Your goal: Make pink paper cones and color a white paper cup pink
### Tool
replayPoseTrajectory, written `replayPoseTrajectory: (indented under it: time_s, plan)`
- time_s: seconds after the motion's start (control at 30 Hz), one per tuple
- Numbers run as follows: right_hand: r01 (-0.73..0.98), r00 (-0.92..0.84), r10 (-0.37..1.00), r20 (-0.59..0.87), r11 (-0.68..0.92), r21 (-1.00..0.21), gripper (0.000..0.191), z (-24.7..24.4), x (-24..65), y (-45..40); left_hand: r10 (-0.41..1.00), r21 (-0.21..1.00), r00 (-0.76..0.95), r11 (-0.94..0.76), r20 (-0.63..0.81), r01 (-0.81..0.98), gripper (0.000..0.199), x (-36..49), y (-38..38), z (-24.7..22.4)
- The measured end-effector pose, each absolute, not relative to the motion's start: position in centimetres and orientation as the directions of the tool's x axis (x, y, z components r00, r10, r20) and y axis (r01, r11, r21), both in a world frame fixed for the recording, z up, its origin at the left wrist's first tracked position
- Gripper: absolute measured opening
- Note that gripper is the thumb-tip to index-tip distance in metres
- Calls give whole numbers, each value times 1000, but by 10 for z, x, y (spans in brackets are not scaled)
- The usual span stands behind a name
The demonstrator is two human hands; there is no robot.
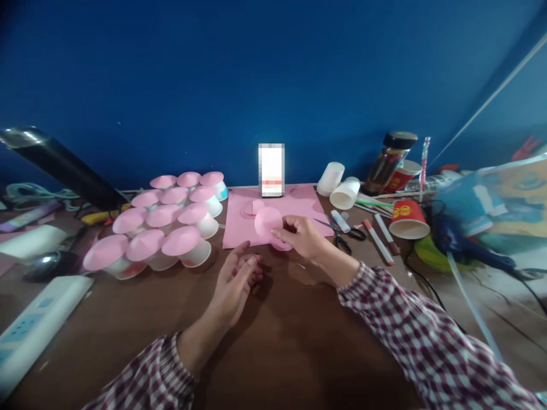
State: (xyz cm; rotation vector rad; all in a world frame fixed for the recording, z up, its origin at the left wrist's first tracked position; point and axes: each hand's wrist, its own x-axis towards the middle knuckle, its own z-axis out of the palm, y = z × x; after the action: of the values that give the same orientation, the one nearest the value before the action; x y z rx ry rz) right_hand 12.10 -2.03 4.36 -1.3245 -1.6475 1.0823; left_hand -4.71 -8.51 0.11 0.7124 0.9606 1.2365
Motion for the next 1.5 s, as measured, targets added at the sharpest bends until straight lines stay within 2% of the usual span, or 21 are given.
replayPoseTrajectory:
  time_s: [0.1,0.2,0.4,0.6,0.73,0.83,0.93,1.0,1.13,1.37,1.5]
  plan:
    - [510,-256,964,71,197,-837,28,42,114,16,982,914,56,190,-182,-360,55,-46,-85,2]
    - [559,-282,957,71,225,-798,25,37,101,46,986,943,89,162,-142,-289,56,-46,-86,2]
    - [722,-222,972,73,214,-658,32,30,84,77,985,954,123,149,-121,-261,53,-48,-86,1]
    - [886,-135,984,116,172,-431,39,34,102,63,981,954,144,163,-130,-253,51,-48,-86,-1]
    - [921,-164,982,97,188,-341,33,34,123,39,983,954,143,152,-118,-260,48,-47,-86,-3]
    - [935,-201,975,95,220,-278,39,29,135,19,979,957,166,155,-116,-244,45,-49,-87,-1]
    - [929,-294,946,136,316,-193,46,21,141,2,978,969,172,152,-119,-195,42,-50,-88,3]
    - [918,-302,939,163,332,-217,45,16,142,-4,979,976,164,146,-119,-165,41,-51,-88,4]
    - [905,-213,965,150,253,-342,39,13,139,-8,982,977,137,151,-131,-149,41,-51,-88,5]
    - [883,-221,960,171,271,-384,34,23,132,-18,983,981,135,145,-127,-126,37,-51,-89,7]
    - [790,-123,968,219,229,-568,15,23,132,-22,983,982,136,142,-124,-127,36,-52,-90,6]
